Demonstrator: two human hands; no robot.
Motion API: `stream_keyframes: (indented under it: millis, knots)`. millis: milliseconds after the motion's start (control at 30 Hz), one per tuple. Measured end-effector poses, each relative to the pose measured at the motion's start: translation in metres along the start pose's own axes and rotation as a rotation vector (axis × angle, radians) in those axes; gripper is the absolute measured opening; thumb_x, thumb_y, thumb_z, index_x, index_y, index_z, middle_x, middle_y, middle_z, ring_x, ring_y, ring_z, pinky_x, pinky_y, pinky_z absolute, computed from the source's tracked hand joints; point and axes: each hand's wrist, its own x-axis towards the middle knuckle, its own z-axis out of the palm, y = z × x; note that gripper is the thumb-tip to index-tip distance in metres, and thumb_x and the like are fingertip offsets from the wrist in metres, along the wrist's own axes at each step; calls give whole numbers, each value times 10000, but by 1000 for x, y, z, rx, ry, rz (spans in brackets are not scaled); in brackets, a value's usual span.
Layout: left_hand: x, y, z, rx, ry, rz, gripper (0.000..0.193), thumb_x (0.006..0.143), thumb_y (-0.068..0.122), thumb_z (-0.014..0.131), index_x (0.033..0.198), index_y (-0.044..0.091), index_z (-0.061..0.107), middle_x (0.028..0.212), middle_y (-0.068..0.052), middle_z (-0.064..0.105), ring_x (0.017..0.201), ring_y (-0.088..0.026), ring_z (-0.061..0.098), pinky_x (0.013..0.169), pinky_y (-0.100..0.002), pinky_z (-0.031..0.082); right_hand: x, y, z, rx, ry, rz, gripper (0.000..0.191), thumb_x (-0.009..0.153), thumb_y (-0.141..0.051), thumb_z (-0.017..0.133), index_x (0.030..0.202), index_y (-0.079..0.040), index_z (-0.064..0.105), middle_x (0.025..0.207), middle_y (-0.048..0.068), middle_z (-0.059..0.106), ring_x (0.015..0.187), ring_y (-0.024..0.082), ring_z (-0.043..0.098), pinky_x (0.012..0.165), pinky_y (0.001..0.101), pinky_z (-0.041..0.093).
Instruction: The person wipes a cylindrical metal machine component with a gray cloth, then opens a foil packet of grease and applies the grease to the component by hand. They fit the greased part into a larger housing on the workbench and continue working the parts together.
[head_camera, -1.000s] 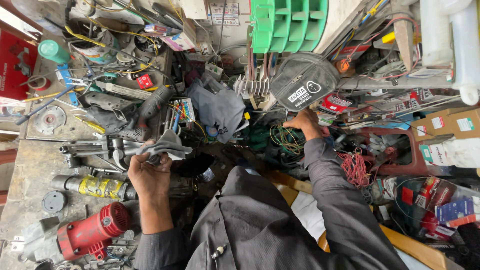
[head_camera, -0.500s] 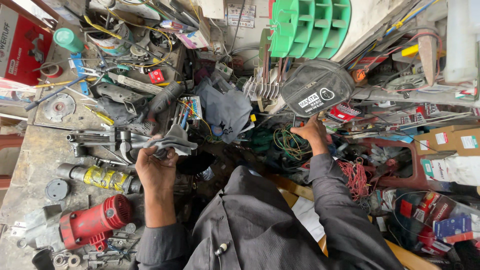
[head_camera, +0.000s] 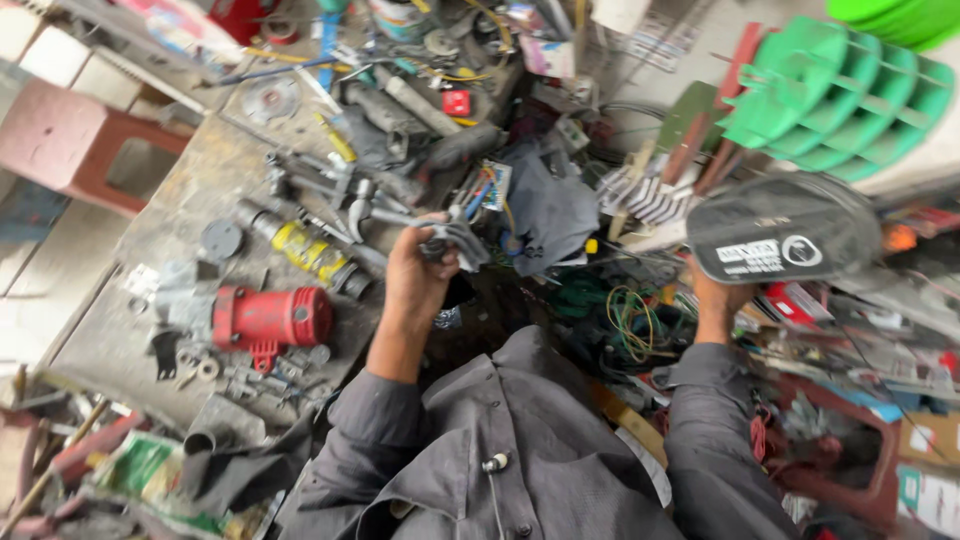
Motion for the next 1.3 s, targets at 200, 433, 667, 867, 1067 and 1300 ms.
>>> stream_keyframes:
  millis: [200, 433, 667, 867, 1067, 1300]
  knots:
    - [-8, 1, -13, -29, 34, 21, 284, 1031, 252, 498, 1131, 22, 632, 786, -72, 576, 627, -150, 520, 502, -267, 368, -2, -27, -3, 166, 40, 158, 856, 919, -526, 788, 1570, -53, 495, 1612, 233, 442, 1463, 474, 360, 1203, 597, 272]
    - [-38, 11, -16, -89, -43, 46, 385, 1106, 377, 404, 1140, 52, 608, 767, -55, 580, 551, -122, 472, 434, -241, 308, -50, -31, 8, 144, 65, 313, 786, 988, -385, 751, 1522, 70, 398, 1556, 373, 344, 1414, 559, 336, 1211, 628, 286]
    - [-77, 15, -22, -78, -78, -50, 523, 1141, 464, 309, 1131, 40, 616, 742, -35, 572, 493, -83, 419, 421, -226, 281, -114, -134, -16, 1076, -288, -31, 291, 1088, -149, 595, 1313, 35, 577, 1163, 139, 669, 1014, 195, 676, 903, 325, 542]
    - [-82, -14, -33, 211, 2, 34, 514, 1136, 452, 340, 1058, 29, 620, 683, -37, 546, 468, -98, 436, 403, -228, 316, -122, -285, -92, 1279, -467, -808, 503, 1137, -306, 355, 1508, 27, 426, 1485, 232, 436, 1328, 284, 527, 1122, 389, 429]
    - [-82, -17, -54, 471, 261, 545, 546, 1132, 483, 269, 1131, 35, 582, 992, -14, 577, 920, -107, 527, 862, -267, 472, -139, -355, -118, 1312, -536, -963, 432, 1131, -290, 381, 1396, 38, 474, 1379, 217, 555, 1309, 342, 564, 1129, 397, 421]
    - [-65, 23, -58, 678, 268, 472, 482, 1117, 448, 301, 1255, 40, 518, 1057, -66, 614, 968, -124, 575, 860, -276, 482, -98, -376, -83, 1228, -441, -1218, 276, 1097, -237, 465, 1222, 3, 515, 1198, 182, 569, 1102, 361, 571, 1015, 437, 443]
